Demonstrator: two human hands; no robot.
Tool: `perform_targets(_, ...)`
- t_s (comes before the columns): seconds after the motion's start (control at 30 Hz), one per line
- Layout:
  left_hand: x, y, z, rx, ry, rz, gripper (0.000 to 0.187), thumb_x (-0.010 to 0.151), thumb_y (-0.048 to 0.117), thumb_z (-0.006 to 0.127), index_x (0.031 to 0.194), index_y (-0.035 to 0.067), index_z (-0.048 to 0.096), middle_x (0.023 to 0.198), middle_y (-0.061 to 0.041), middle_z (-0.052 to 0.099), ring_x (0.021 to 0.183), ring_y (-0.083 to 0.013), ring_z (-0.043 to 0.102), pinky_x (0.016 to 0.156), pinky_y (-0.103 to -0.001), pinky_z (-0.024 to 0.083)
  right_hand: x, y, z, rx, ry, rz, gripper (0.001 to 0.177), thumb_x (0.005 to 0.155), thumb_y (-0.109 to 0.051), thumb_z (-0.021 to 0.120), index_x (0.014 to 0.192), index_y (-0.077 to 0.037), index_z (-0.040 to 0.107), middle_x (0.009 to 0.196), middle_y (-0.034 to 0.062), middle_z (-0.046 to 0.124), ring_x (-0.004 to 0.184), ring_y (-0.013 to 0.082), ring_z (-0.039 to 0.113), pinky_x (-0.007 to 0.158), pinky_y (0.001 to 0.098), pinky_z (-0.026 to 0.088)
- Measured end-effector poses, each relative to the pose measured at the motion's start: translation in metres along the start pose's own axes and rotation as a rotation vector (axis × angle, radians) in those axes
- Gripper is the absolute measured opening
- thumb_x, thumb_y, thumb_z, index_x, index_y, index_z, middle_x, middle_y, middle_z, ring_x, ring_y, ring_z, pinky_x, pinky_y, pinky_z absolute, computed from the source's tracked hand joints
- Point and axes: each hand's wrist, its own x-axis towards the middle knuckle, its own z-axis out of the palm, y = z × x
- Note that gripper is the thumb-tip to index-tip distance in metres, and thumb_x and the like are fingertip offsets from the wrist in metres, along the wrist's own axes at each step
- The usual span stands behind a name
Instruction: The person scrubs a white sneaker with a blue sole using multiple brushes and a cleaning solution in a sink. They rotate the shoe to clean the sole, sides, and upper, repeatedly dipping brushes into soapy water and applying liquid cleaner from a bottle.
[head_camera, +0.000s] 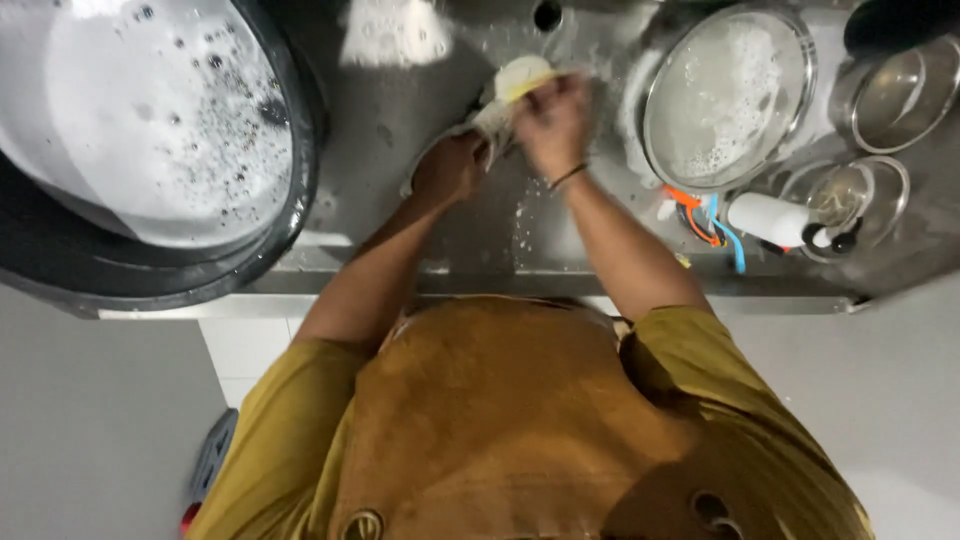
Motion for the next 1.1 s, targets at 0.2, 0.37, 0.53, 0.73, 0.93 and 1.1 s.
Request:
perform_targets(0.2, -0.009, 0.062, -0.046, 0.246, 0.022, 0.010, 0.040, 0.091, 0.015, 0.070, 0.120, -0.009, 0.059, 0.102, -0.027, 0.067, 0.100, -0.0454, 0.069, 0.082, -0.051, 0.058, 0.012, -0.023, -0.028, -0.010, -0.074, 0.039, 0.040, 0.082, -0.030, 0.092, 0.107, -0.003, 0.075, 0.127, 0.0381, 0.055, 0.109, 0.0528, 0.064, 0.096, 0.0539, 0.059)
perform_targets(0.37, 0.029, 0.011, -0.023, -0.301, -0.008, -0.220, 0.024, 0.090, 0.029, 0.073, 0.082, 0.007, 0.068, 0.080, -0.012, 0.070, 0.079, -0.0277, 0.072, 0.073, -0.037, 0.059, 0.015, 0.034, -0.007, -0.024, -0.028, 0.009, 0.039, 0.081, -0.033, 0.093, 0.108, -0.014, 0.073, 0.124, 0.0280, 0.060, 0.109, 0.0427, 0.068, 0.095, 0.0454, 0.060)
perform_targets(0.53, 0.040, 0.013, -0.048, 0.037, -0.059, -0.116, 0.025, 0.094, 0.020, 0.063, 0.100, -0.004, 0.066, 0.095, -0.022, 0.069, 0.092, -0.0346, 0.068, 0.083, -0.042, 0.054, 0.017, -0.048, -0.029, 0.254, -0.136, 0.090, 0.056, 0.079, -0.024, 0.093, 0.123, -0.007, 0.063, 0.120, 0.0322, 0.063, 0.112, 0.0494, 0.065, 0.096, 0.0556, 0.055)
perform_targets(0.73, 0.028, 0.019, -0.036, 0.579, -0.194, 0.091, 0.037, 0.099, 0.023, 0.055, 0.112, -0.007, 0.070, 0.106, -0.026, 0.070, 0.102, -0.0383, 0.067, 0.093, -0.048, 0.051, 0.032, -0.069, -0.031, 0.851, -0.317, 0.649, 0.040, 0.086, -0.025, 0.081, 0.113, -0.013, 0.054, 0.092, 0.0075, 0.062, 0.088, 0.0313, 0.067, 0.081, 0.0463, 0.057)
perform_targets(0.93, 0.016, 0.026, -0.036, -0.061, -0.081, -0.202, 0.030, 0.095, 0.031, 0.067, 0.094, 0.002, 0.070, 0.090, -0.018, 0.072, 0.091, -0.0369, 0.068, 0.082, -0.049, 0.049, 0.052, -0.082, -0.026, 0.397, -0.413, 0.299, 0.052, 0.081, -0.013, 0.086, 0.120, -0.010, 0.051, 0.095, 0.0051, 0.063, 0.093, 0.0284, 0.069, 0.082, 0.0422, 0.057)
perform_targets(1.1, 0.004, 0.063, -0.050, 0.121, 0.153, 0.104, 0.034, 0.097, 0.021, 0.060, 0.068, 0.003, 0.064, 0.064, -0.013, 0.065, 0.052, -0.0274, 0.059, 0.049, -0.048, 0.041, 0.073, -0.095, -0.040, 0.213, -0.391, 0.266, 0.041, 0.075, -0.029, 0.083, 0.108, -0.010, 0.068, 0.107, 0.0116, 0.069, 0.091, 0.0298, 0.073, 0.070, 0.0426, 0.055)
